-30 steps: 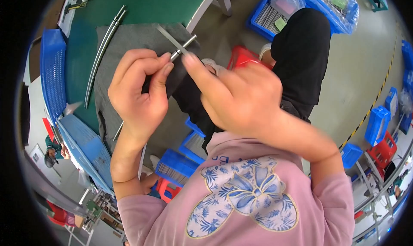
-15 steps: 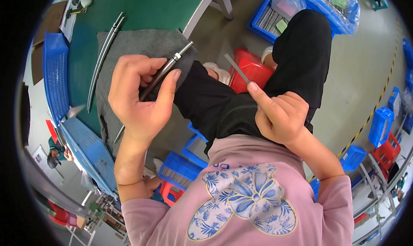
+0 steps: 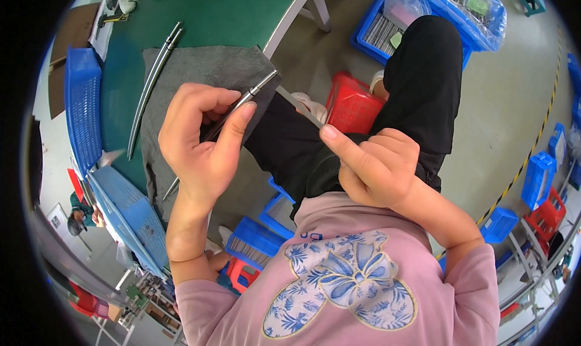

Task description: The person is filing the end of a long, curved metal rod at an assembly workbench.

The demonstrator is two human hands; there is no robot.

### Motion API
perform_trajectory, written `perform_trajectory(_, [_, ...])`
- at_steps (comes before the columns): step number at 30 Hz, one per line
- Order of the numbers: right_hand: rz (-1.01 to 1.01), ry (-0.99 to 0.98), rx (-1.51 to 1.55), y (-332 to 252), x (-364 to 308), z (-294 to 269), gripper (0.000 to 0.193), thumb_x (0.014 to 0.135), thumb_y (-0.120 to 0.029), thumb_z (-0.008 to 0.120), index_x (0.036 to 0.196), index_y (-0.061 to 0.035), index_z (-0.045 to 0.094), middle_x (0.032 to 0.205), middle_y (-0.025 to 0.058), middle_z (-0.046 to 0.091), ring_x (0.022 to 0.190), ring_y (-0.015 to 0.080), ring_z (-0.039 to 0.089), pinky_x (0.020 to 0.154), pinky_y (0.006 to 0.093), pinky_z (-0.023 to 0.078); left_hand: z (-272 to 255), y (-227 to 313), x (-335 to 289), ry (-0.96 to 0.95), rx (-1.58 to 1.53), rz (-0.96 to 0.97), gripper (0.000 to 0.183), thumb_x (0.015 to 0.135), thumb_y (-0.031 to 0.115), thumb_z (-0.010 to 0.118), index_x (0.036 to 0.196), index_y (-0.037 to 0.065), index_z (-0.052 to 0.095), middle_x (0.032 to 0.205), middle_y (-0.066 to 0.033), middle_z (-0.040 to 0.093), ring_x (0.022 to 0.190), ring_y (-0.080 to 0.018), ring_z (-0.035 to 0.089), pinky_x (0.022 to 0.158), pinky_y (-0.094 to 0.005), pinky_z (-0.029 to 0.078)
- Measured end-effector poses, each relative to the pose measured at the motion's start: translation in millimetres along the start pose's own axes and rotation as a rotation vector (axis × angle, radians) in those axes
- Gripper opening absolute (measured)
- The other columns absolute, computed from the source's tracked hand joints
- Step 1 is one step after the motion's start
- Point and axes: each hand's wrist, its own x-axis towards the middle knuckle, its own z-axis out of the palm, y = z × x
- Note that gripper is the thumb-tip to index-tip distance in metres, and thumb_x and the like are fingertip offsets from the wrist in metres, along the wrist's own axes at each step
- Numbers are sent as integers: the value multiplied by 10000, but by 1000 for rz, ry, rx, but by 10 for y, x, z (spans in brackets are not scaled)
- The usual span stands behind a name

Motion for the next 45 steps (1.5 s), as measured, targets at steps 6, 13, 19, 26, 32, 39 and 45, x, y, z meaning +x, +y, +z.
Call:
perform_trajectory(6, [6, -116, 49, -50, 46, -26, 497, 682, 120, 562, 1169, 60, 639, 564, 18, 488, 418, 156, 420, 454, 277, 356, -23, 0, -4, 17, 105, 118, 161, 735, -31, 774, 869, -2, 690, 775, -69, 590, 632, -138, 553, 544, -244, 436])
perform_trajectory(13, [-6, -101, 54, -44, 114, 69, 488, 687, 117, 580, 1169, 70, 636, 560, 22, 477, 418, 153, 420, 455, 274, 352, 0, -25, 1, 58, 172, 182, 195, 720, -29, 778, 902, 12, 721, 767, -64, 591, 635, -167, 550, 534, -270, 427])
perform_trajectory(19, [-28, -84, 17, -53, 98, 144, 508, 647, 115, 593, 1150, 72, 648, 540, 24, 441, 417, 159, 416, 448, 282, 339, 15, -52, -14, 95, 148, 185, 251, 623, -4, 798, 851, 23, 698, 753, -64, 576, 631, -224, 554, 529, -323, 439])
perform_trajectory(26, [-46, -102, -135, -144, 191, 155, 568, 580, 97, 594, 1142, 55, 662, 528, 16, 422, 413, 164, 418, 441, 293, 335, 74, -33, -54, 116, 116, 186, 254, 608, -23, 786, 838, 25, 689, 766, -64, 589, 632, -231, 553, 534, -323, 444])
perform_trajectory(32, [-34, -55, -157, -29, 191, 209, 559, 574, 89, 588, 1122, 35, 679, 527, 7, 432, 417, 149, 432, 444, 279, 341, 159, -88, 58, 141, 87, 189, 278, 584, -38, 776, 839, 25, 685, 770, -60, 594, 634, -235, 553, 540, -329, 448])
perform_trajectory(39, [-63, -54, -174, -88, 533, 282, 520, 624, 33, 612, 1136, -15, 687, 577, 35, 534, 462, 201, 501, 502, 312, 456, -10, -61, 44, 85, 142, 154, 181, 627, -4, 719, 792, 61, 685, 772, -84, 645, 702, -273, 628, 602, -362, 500])
perform_trajectory(45, [4, -138, -307, 163, 476, 71, 448, 755, 73, 572, 1187, 9, 668, 638, 124, 595, 474, 265, 491, 469, 372, 385, 484, -127, 88, 174, -32, 206, 94, 644, 117, 636, 651, 56, 566, 771, -74, 516, 777, -276, 536, 624, -381, 480])
